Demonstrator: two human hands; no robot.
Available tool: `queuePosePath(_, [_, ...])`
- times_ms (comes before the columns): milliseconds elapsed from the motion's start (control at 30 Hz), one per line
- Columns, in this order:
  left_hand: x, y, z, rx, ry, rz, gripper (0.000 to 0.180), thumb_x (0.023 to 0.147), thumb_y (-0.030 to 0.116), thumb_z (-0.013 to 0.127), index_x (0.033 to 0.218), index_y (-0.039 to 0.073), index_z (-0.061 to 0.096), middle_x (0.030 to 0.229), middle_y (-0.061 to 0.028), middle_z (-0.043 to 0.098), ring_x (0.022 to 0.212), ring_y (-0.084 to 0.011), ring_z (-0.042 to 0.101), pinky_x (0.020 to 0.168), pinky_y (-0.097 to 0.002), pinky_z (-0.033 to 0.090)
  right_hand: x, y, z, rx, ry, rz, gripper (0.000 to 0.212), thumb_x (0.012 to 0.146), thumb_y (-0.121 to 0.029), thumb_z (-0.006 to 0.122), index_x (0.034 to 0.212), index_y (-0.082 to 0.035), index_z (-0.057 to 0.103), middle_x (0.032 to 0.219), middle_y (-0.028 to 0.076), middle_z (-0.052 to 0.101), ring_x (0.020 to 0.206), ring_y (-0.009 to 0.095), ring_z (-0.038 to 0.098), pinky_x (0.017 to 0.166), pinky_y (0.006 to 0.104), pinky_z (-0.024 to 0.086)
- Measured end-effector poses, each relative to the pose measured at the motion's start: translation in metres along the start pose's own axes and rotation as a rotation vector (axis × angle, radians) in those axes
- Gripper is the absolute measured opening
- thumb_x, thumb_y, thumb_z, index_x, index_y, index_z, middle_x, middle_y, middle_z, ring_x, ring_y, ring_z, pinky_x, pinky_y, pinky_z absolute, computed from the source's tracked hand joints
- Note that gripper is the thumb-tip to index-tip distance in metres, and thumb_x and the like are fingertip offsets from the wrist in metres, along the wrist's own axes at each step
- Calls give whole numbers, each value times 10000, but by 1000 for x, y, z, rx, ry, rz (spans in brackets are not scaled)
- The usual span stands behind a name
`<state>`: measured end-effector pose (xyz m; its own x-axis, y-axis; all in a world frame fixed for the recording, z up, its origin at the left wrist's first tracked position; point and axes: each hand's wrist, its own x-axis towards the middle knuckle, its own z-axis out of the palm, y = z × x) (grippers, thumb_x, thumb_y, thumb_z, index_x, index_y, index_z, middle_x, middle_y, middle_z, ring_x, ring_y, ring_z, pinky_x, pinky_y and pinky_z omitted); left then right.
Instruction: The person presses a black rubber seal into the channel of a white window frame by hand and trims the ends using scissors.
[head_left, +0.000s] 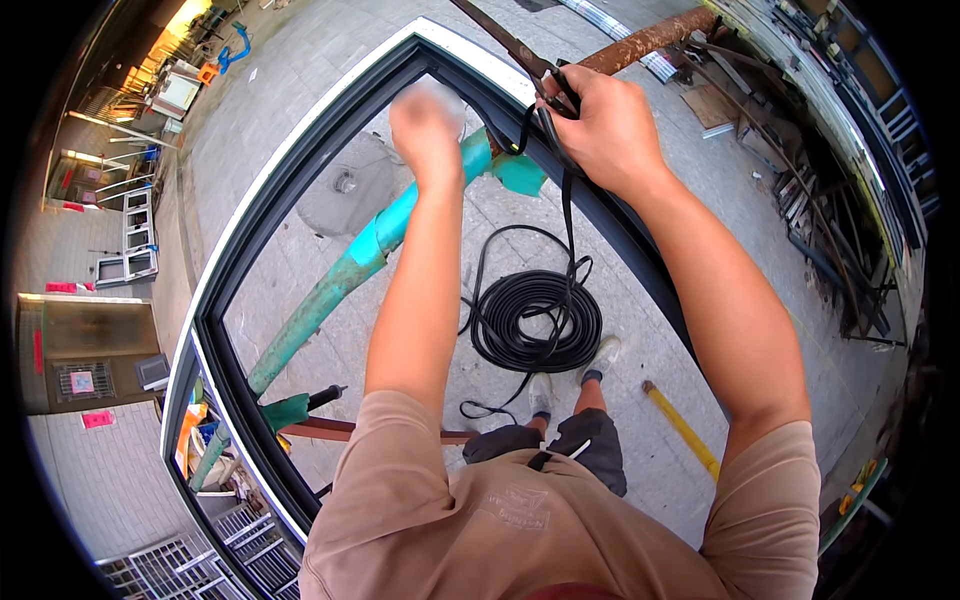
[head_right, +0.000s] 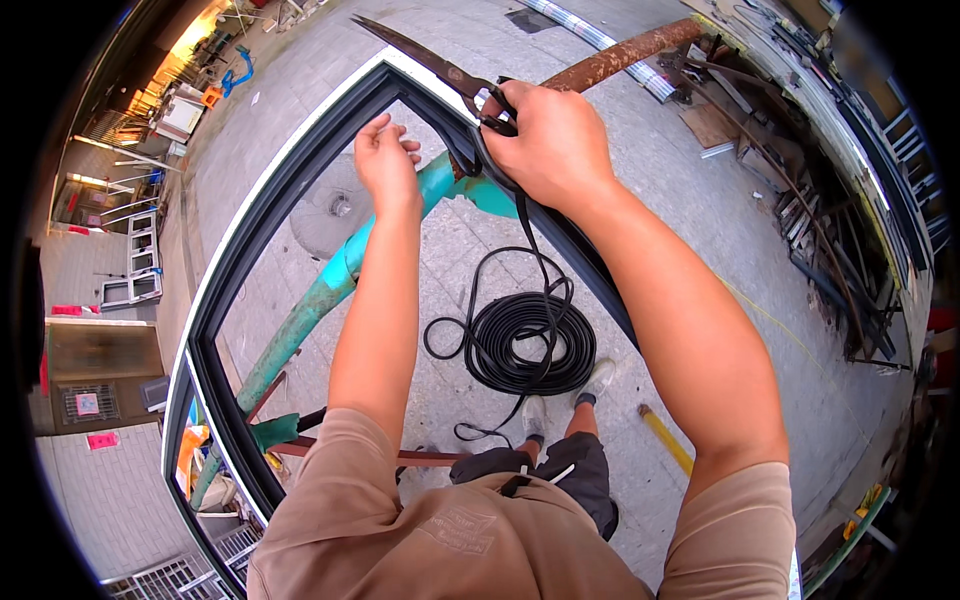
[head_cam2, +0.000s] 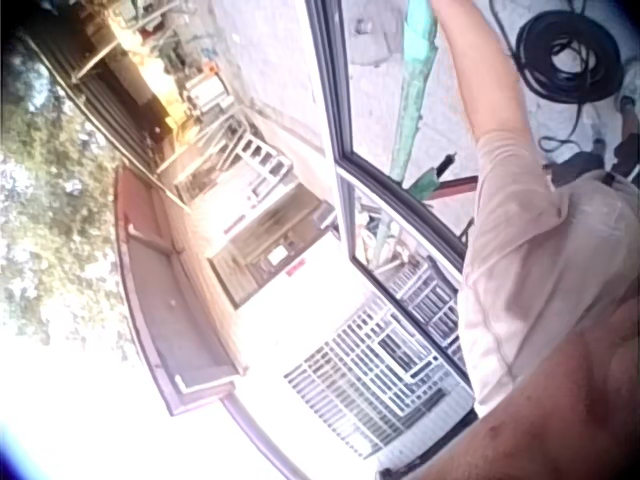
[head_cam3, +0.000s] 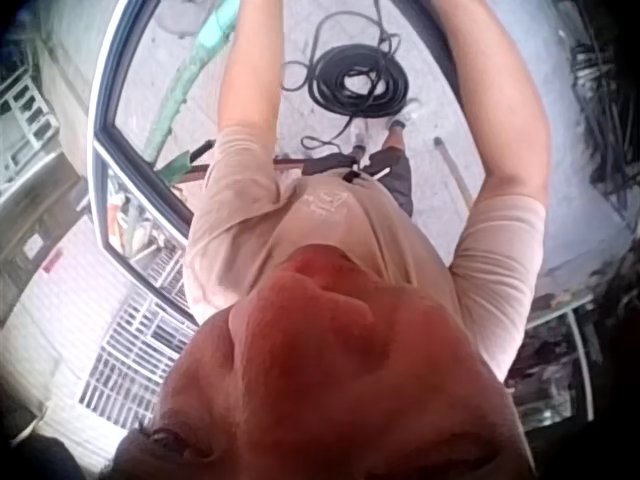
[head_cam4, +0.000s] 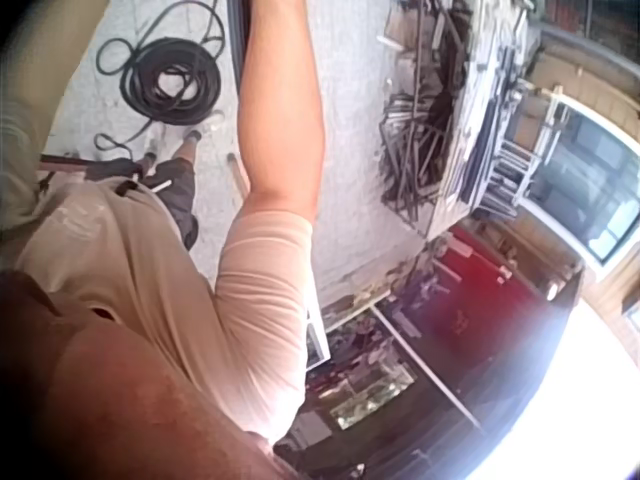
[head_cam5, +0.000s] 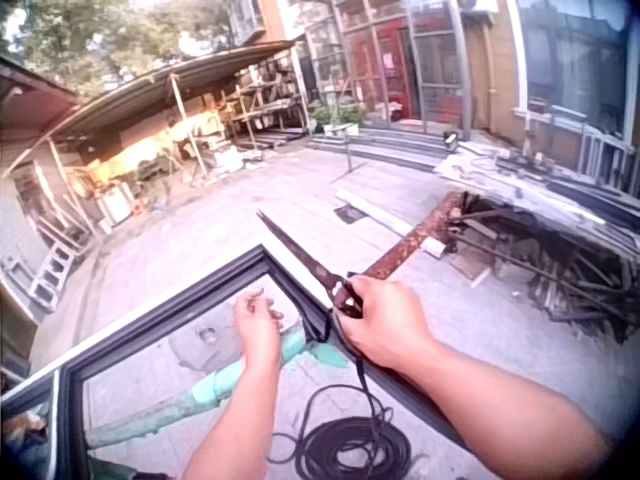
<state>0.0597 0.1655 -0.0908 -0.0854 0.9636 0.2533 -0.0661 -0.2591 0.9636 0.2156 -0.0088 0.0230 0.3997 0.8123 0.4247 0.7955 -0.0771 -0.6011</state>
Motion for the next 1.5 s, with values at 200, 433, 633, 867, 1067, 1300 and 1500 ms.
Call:
queuePosePath(200, [-1, 42, -6, 271, -299, -235, 453, 980, 157, 665, 1378, -51, 602, 1119, -117, 764, 789, -168, 679, 647, -286, 486, -1, -3, 2, 82, 62, -50, 266, 827, -317, 784, 942, -80, 750, 797, 182, 733, 774, 399, 725, 720, 467, 575])
queuePosePath(433, [34, 28, -4, 178, -473, -692, 176, 960, 188, 736, 1001, 17, 742, 964, -51, 737, 660, -81, 437, 508, -219, 329, 1, 6, 7, 99, 120, -97, 266, 856, -338, 783, 957, -93, 758, 822, 173, 744, 799, 389, 735, 729, 465, 582])
queuePosePath(633, [25, 28, 14, 253, -355, -549, 177, 882, 143, 772, 947, -21, 787, 809, -62, 690, 568, -110, 424, 512, -278, 340, 3, 13, 9, 43, 97, -141, 277, 897, -308, 756, 1029, -64, 744, 870, 197, 750, 830, 388, 741, 756, 457, 573])
queuePosePath(867, [30, 11, 22, 208, -201, -525, 236, 757, 9, 831, 881, -161, 723, 860, -193, 728, 751, -274, 684, 700, -443, 559, 3, 12, 6, 72, 12, -90, 323, 934, -324, 758, 1140, -76, 765, 989, 163, 782, 918, 335, 764, 823, 401, 569])
queuePosePath(1067, [24, 7, 19, 269, -212, -451, 164, 835, 65, 836, 882, -76, 766, 834, -134, 719, 757, -229, 664, 681, -394, 538, 5, 11, 5, 60, -47, -26, 332, 958, -340, 753, 1159, -77, 763, 983, 129, 790, 902, 238, 755, 848, 345, 550])
queuePosePath(1300, [32, -3, 28, 258, -86, -463, 149, 823, 57, 759, 827, -92, 751, 811, -160, 743, 736, -229, 675, 699, -366, 543, 7, 14, 9, 76, -58, -20, 344, 962, -348, 753, 1162, -68, 759, 967, 113, 788, 877, 179, 716, 856, 322, 536])
queuePosePath(1500, [35, -4, 37, 134, -107, -526, 154, 821, 32, 749, 772, -109, 715, 775, -169, 728, 640, -213, 638, 615, -358, 510, 6, 21, 7, 55, -60, -6, 347, 960, -352, 753, 1164, -71, 764, 983, 122, 788, 887, 187, 717, 866, 320, 536])
